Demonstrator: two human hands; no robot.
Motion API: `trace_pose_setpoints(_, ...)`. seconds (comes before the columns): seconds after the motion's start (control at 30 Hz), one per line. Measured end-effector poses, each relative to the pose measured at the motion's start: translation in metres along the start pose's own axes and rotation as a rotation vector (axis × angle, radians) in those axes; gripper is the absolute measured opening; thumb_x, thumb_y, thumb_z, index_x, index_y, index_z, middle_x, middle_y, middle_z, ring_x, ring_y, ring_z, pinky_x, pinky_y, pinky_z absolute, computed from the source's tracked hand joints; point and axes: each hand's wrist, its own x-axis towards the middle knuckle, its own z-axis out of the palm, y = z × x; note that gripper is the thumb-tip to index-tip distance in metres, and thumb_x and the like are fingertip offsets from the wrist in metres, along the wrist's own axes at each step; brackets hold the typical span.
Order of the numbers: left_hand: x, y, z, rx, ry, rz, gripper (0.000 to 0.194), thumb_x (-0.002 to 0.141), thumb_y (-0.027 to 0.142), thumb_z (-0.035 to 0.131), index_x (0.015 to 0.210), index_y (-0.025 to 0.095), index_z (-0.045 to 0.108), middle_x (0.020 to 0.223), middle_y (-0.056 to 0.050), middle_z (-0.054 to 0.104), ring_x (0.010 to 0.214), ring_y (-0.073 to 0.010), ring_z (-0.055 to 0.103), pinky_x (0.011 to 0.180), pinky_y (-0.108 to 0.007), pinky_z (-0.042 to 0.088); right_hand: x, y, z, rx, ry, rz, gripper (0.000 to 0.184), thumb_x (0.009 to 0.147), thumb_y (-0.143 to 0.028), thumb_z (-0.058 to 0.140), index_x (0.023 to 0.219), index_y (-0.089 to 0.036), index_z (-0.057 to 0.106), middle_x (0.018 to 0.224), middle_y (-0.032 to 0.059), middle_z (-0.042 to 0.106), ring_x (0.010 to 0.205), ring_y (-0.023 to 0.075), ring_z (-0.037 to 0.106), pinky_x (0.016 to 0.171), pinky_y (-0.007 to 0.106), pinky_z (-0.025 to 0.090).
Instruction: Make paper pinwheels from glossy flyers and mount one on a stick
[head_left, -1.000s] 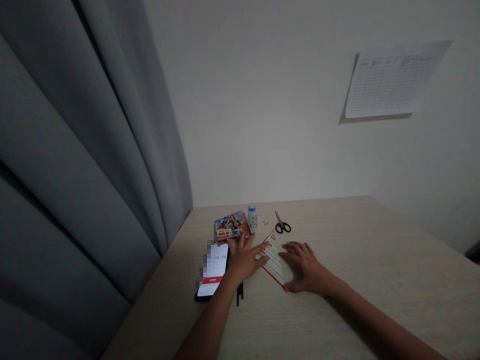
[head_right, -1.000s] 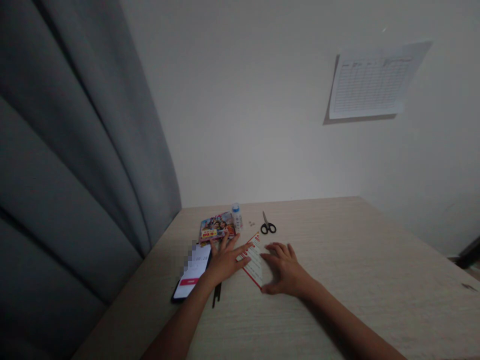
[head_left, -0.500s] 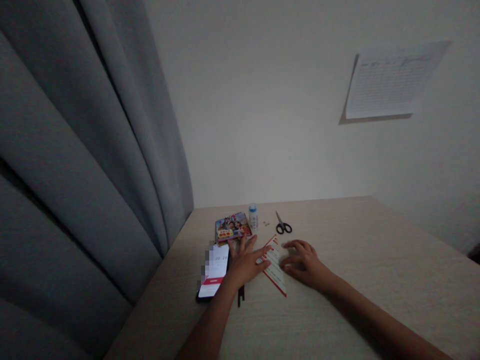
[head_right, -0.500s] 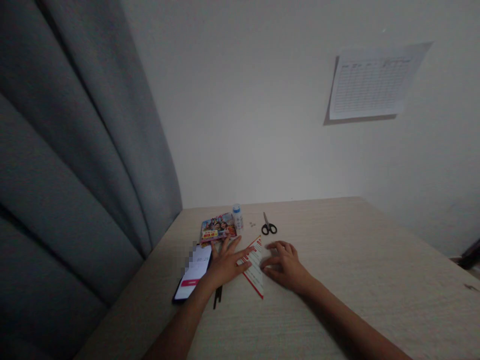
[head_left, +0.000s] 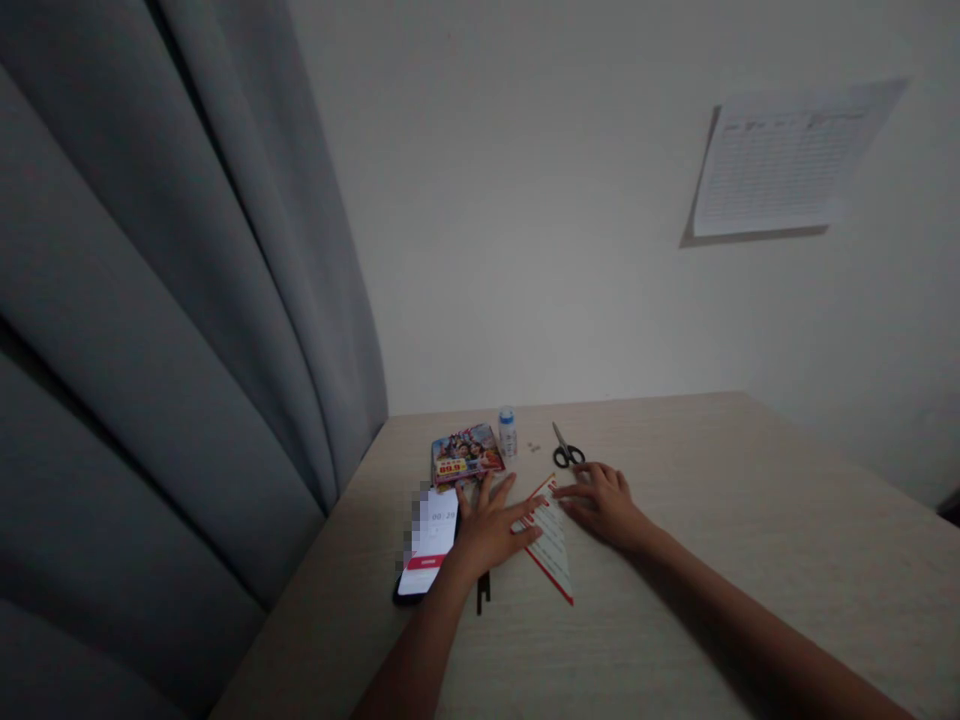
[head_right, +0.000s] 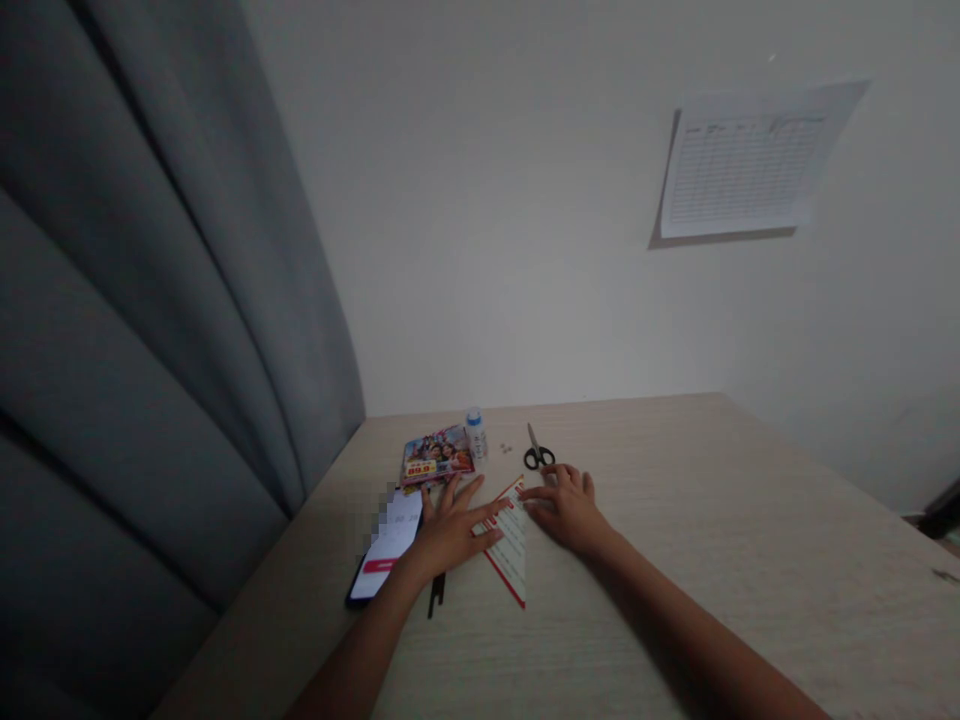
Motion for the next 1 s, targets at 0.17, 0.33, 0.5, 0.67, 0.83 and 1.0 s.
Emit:
trace_pose_setpoints(0.17, -0.001, 0.0, -0.001, 0.008, -0.006, -0.005, 0.053, 0.089, 0.071, 0.046, 0.14, 0.061, 0.04, 0.166, 0.006, 0.018, 0.152, -0.043, 0.0, 0.105, -0.08, -0.011, 0.015, 0.004, 0.003, -0.031, 0.016, 0.051, 0.033, 0.094, -0.057, 0.049, 0.12, -0.049, 0.068, 0.14, 0.0072, 0.047, 0.137, 0.0333, 0.032, 0.109, 0.065, 0.02)
trace_pose_setpoints(0.33, -0.002, 0.0, -0.003, -0.025, 0.001, 0.005, 0.051, 0.089, 0.071, 0.045, 0.139, 0.061, 0.042, 0.166, 0.003, 0.02, 0.152, -0.0416, 0.0, 0.103, -0.08, -0.012, 0.023, 0.007, 0.005, -0.055, 0.054, 0.081, 0.034, 0.095, -0.053, 0.048, 0.123, -0.047, 0.066, 0.142, 0.0085, 0.045, 0.138, 0.0344, 0.031, 0.108, 0.068, 0.019)
trace_pose_setpoints(0.5, -0.001, 0.0, -0.002, -0.022, 0.007, 0.002, 0.051, 0.088, 0.07, 0.048, 0.139, 0.06, 0.044, 0.166, 0.002, 0.022, 0.152, -0.0422, 0.001, 0.103, -0.079, -0.014, 0.027, 0.005, 0.005, -0.085, 0.058, 0.13, 0.036, 0.095, -0.052, 0.048, 0.127, -0.047, 0.064, 0.145, 0.009, 0.042, 0.139, 0.0348, 0.028, 0.109, 0.069, 0.016)
trace_pose_setpoints(0.67, -0.002, 0.001, 0.0, -0.031, 0.051, -0.001, 0.051, 0.087, 0.069, 0.052, 0.137, 0.06, 0.047, 0.165, 0.003, 0.025, 0.152, -0.0418, 0.003, 0.104, -0.078, -0.016, 0.027, 0.005, 0.01, -0.107, 0.085, 0.118, 0.036, 0.095, -0.053, 0.048, 0.127, -0.046, 0.063, 0.146, 0.0093, 0.043, 0.139, 0.0342, 0.028, 0.11, 0.069, 0.013)
trace_pose_setpoints(0.83, -0.002, 0.001, 0.0, -0.042, 0.088, 0.009, 0.051, 0.085, 0.066, 0.058, 0.135, 0.058, 0.051, 0.165, 0.003, 0.025, 0.152, -0.0426, 0.004, 0.105, -0.079, -0.014, 0.025, 0.009, 0.013, -0.102, 0.127, 0.065, 0.038, 0.093, -0.051, 0.052, 0.129, -0.043, 0.063, 0.147, 0.009, 0.043, 0.138, 0.0343, 0.03, 0.111, 0.069, 0.012)
trace_pose_setpoints(1.0, 0.002, 0.002, 0.004, -0.028, 0.149, 0.009, 0.053, 0.083, 0.064, 0.062, 0.135, 0.055, 0.054, 0.163, 0.003, 0.028, 0.151, -0.0443, 0.009, 0.105, -0.078, -0.015, 0.019, 0.011, 0.01, -0.013, 0.11, -0.012, 0.038, 0.09, -0.048, 0.058, 0.126, -0.041, 0.065, 0.146, 0.0051, 0.048, 0.137, 0.0335, 0.033, 0.113, 0.069, 0.013)
